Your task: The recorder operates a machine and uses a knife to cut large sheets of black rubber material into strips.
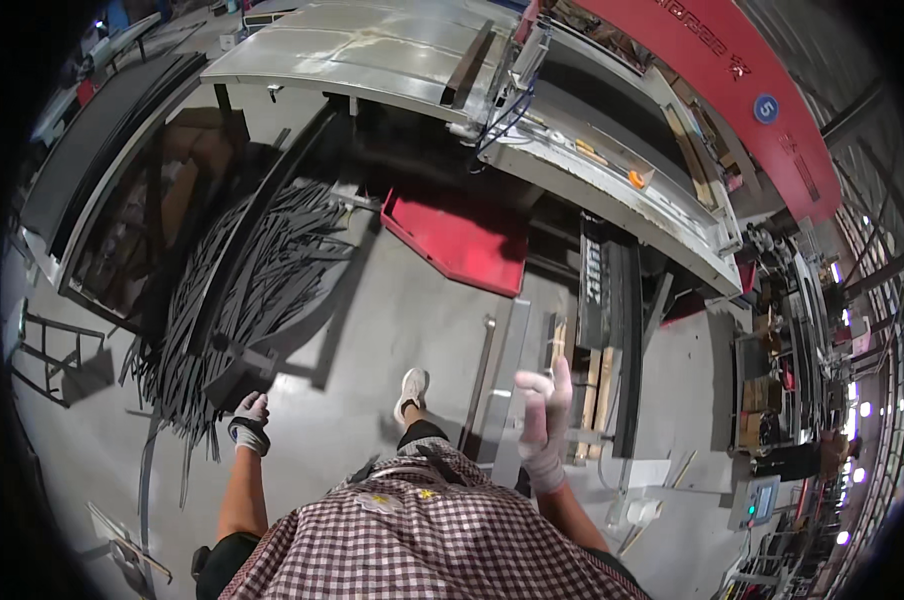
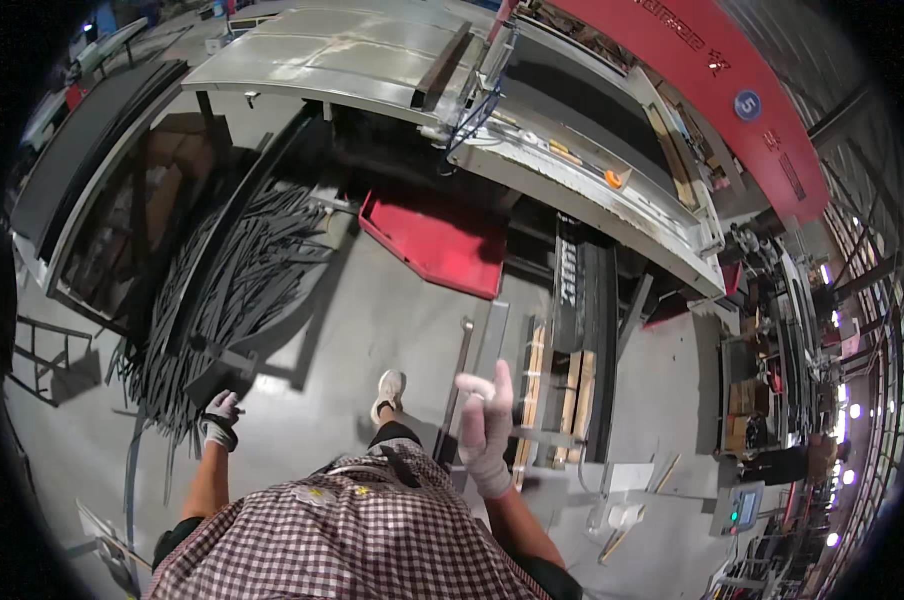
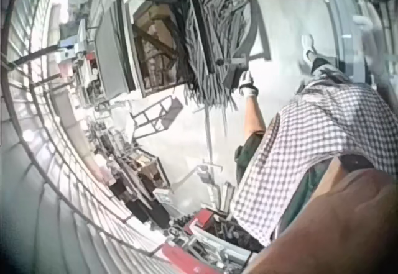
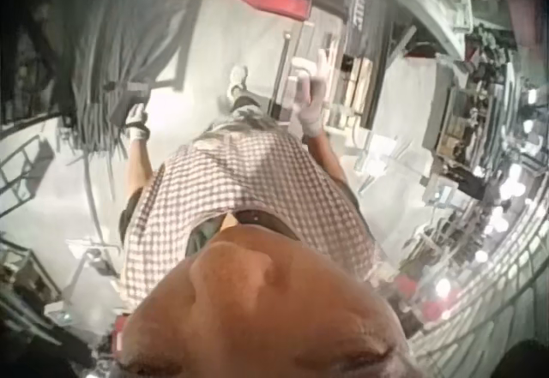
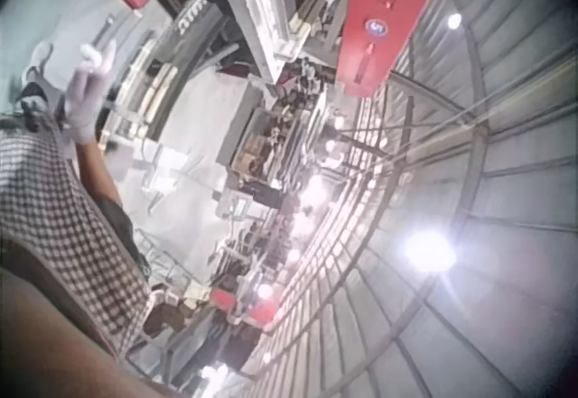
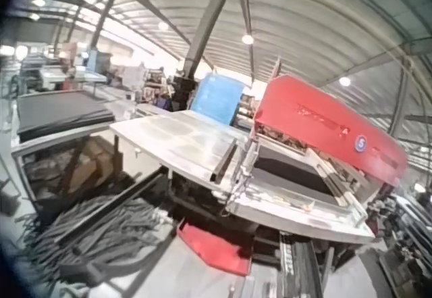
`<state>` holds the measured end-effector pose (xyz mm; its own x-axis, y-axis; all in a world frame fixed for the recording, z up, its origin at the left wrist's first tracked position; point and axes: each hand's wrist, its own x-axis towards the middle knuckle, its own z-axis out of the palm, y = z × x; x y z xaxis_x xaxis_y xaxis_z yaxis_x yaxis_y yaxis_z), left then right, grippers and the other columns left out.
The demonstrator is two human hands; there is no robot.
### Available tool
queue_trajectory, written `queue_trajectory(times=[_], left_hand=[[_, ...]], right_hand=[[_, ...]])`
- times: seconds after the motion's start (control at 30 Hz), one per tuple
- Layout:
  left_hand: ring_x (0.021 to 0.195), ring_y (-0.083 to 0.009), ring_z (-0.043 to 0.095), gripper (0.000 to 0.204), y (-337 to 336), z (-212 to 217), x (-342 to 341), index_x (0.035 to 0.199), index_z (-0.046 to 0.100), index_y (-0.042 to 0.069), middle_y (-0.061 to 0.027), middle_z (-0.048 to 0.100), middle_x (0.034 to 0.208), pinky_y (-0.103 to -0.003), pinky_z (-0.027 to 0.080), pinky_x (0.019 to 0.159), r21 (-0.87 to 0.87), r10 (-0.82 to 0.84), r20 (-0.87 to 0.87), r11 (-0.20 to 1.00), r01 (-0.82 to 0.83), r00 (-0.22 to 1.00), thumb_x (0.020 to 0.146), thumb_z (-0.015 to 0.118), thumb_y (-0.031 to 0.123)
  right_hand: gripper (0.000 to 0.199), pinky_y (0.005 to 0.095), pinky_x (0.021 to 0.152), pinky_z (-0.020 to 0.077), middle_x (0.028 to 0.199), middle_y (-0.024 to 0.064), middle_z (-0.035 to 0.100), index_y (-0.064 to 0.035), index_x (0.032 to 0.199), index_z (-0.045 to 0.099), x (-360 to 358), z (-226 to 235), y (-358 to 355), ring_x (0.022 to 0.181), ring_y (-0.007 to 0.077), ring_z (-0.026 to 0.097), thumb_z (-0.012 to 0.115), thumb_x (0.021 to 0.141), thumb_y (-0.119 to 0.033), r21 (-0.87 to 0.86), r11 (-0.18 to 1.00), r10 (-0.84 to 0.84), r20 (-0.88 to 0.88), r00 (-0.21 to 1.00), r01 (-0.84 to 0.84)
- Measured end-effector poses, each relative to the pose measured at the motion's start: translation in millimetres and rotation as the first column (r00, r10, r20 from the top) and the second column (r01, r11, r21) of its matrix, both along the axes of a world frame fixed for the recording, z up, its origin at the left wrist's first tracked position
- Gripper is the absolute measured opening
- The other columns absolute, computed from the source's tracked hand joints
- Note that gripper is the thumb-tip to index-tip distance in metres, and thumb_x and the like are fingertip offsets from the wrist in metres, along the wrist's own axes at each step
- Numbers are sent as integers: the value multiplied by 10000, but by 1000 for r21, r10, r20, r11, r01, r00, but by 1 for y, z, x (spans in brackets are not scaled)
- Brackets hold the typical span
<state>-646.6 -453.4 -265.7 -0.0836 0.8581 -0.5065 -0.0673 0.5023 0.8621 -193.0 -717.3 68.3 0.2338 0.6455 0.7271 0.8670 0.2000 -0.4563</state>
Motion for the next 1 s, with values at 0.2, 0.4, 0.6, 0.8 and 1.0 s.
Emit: queue_trajectory(times=[0.2,0.4,0.6,0.8,1.0], left_hand=[[622,-150,576,394,3,-161,102,1199,599,130,-2,632,790,-311,460,526,-222,-138,124,961,163,983,859,722,285],[924,-202,643,408,39,-30,229,1251,565,-11,-97,679,1101,-293,511,868,-139,-422,141,887,440,895,882,696,104],[924,-125,610,368,181,-34,257,1177,636,-1,-33,676,1049,-281,499,833,145,-301,-67,940,308,951,852,747,130],[1079,-208,624,556,365,73,396,1291,552,-33,-136,651,1178,-336,487,950,443,-399,-242,765,467,884,809,763,146],[1260,-388,483,825,539,258,604,1417,392,-26,-244,515,1335,-436,405,1061,800,-96,-542,246,548,835,749,776,270]], right_hand=[[541,306,915,448,1065,49,622,-19,1506,250,68,-115,42,934,120,545,444,1028,-183,65,996,-8,-625,780,62],[490,279,876,458,1000,53,647,2,1471,311,146,-99,140,914,124,563,452,1020,-125,81,995,-16,-432,902,56],[540,258,881,430,1072,67,621,-35,1503,258,209,-56,284,938,112,554,466,1008,-91,-42,990,105,-415,904,-134],[505,368,857,485,998,153,671,42,1407,394,311,23,434,923,262,638,541,949,-112,-190,940,-294,-21,956,284],[450,377,891,481,1135,193,638,46,1343,479,494,71,602,981,312,618,489,995,-239,-148,862,-431,292,854,485]])
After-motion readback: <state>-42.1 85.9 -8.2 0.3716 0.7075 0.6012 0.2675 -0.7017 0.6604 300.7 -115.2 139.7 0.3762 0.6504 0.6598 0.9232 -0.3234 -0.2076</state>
